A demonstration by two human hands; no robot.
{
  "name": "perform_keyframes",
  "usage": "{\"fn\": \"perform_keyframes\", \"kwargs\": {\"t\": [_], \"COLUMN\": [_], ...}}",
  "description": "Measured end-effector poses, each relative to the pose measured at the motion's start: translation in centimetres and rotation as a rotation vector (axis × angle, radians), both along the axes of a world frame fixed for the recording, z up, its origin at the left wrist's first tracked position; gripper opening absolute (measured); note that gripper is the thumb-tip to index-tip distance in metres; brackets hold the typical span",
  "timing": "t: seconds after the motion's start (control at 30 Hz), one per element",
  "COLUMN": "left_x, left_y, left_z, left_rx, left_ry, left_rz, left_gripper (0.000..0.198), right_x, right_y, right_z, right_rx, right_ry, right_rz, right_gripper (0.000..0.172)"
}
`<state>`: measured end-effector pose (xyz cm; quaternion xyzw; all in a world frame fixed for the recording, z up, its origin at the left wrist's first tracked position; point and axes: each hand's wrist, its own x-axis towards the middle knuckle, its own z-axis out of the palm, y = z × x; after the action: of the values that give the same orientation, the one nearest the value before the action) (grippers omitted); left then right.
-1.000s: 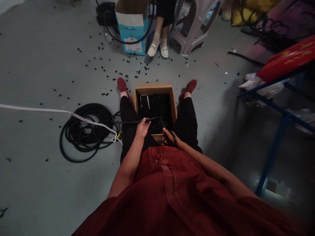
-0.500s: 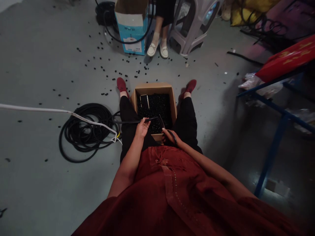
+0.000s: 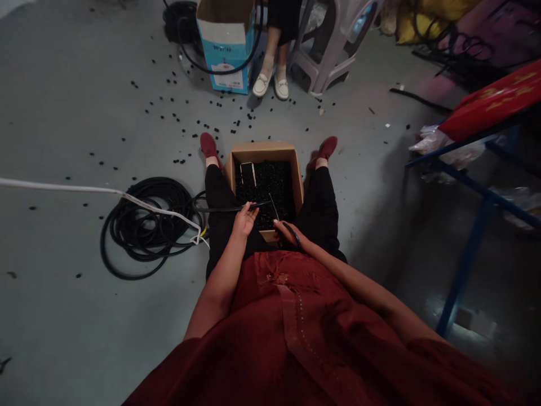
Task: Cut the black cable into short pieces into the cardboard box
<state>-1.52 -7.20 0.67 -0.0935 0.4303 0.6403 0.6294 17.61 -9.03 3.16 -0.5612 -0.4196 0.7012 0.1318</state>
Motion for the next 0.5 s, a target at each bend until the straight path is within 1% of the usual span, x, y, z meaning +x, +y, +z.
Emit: {"fn": "perform_keyframes", "kwargs": {"t": [0.13, 0.23, 0.4, 0.5], "left_x": [0.1, 0.2, 0.3, 0.2], "left_y": [0.0, 0.0, 0.0, 0.0], "left_z": [-0.1, 0.0, 0.2, 0.3], "left_rx": [-0.006, 0.003, 0.009, 0.006], "left_ry": [0.002, 0.009, 0.014, 0.014], "left_rz": [-0.001, -0.014, -0.020, -0.018], "left_gripper": [0.009, 0.010, 0.015, 0.016], "right_x": [-0.7, -0.9, -0.9, -0.8], "right_y": [0.3, 0.6, 0.6, 0.5], "right_z": [0.4, 0.6, 0.0, -0.5], "right_rx": [-0.031, -0.058, -0.081, -0.136], "right_ry": [0.034, 0.019, 0.058, 0.073], "right_rz": [-0.018, -0.037, -0.062, -0.081], "right_gripper": [0.040, 0.039, 0.040, 0.040]}}
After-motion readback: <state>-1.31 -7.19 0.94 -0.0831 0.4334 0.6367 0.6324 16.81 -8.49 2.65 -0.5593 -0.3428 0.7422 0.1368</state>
